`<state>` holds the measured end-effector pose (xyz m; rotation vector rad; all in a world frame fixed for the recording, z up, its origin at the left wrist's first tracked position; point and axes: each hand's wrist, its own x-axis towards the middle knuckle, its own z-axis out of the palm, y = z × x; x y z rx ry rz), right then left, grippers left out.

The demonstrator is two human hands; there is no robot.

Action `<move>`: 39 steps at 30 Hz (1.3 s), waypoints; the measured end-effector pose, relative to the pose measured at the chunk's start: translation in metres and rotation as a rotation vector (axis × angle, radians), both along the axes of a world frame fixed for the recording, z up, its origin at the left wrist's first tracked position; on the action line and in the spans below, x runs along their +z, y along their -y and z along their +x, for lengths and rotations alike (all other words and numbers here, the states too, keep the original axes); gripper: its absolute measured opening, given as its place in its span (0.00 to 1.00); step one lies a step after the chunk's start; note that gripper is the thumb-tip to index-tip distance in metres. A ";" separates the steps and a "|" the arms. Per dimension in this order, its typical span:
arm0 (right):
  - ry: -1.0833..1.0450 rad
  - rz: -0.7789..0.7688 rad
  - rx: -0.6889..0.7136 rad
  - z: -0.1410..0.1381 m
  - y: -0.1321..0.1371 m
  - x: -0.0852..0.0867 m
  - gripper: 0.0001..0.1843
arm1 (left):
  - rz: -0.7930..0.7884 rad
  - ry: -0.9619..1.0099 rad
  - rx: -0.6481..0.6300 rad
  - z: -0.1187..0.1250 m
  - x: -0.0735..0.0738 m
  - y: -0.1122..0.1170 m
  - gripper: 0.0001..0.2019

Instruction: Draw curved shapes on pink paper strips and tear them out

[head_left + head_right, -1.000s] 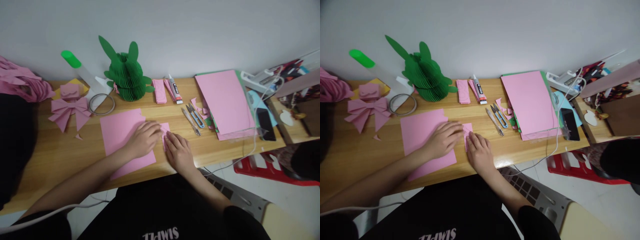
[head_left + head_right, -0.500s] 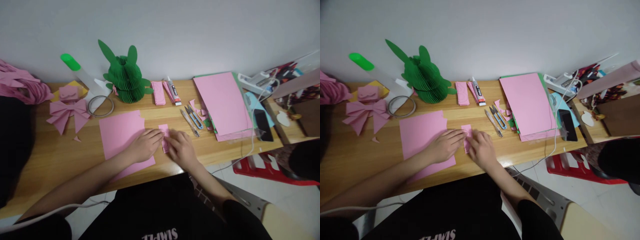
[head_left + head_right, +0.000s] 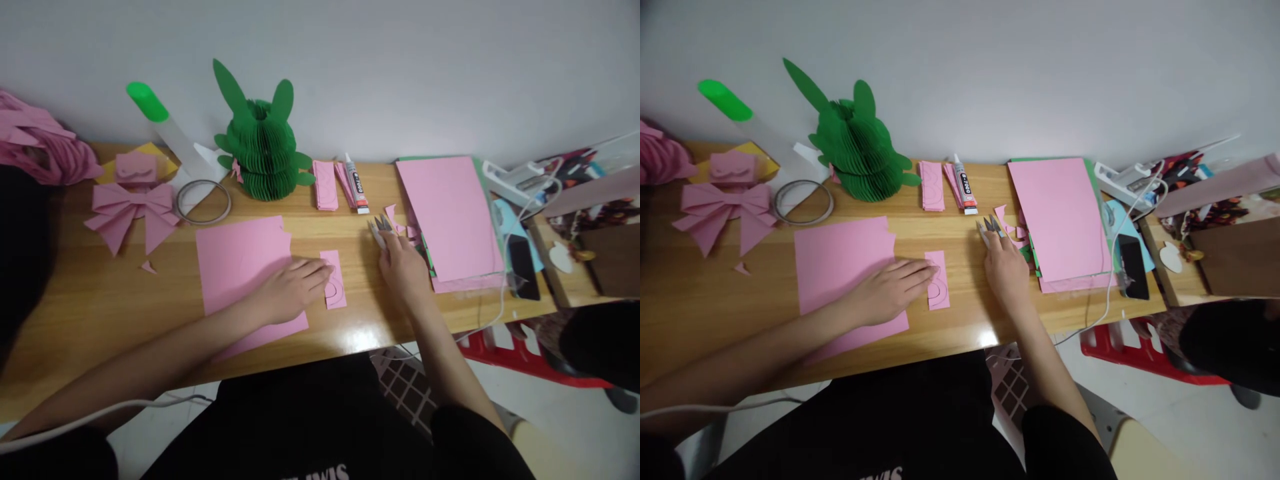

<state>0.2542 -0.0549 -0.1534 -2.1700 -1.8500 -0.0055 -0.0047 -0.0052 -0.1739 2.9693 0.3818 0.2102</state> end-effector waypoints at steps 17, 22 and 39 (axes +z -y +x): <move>-0.986 0.056 -0.071 -0.064 0.015 0.009 0.21 | 0.021 0.068 0.007 -0.002 -0.001 -0.002 0.20; -0.983 0.007 -0.117 -0.069 0.010 0.005 0.13 | -0.032 0.045 0.007 -0.001 0.000 -0.001 0.20; -0.945 -0.011 -0.121 -0.074 0.008 0.002 0.11 | 0.014 0.025 0.004 0.002 0.003 -0.002 0.16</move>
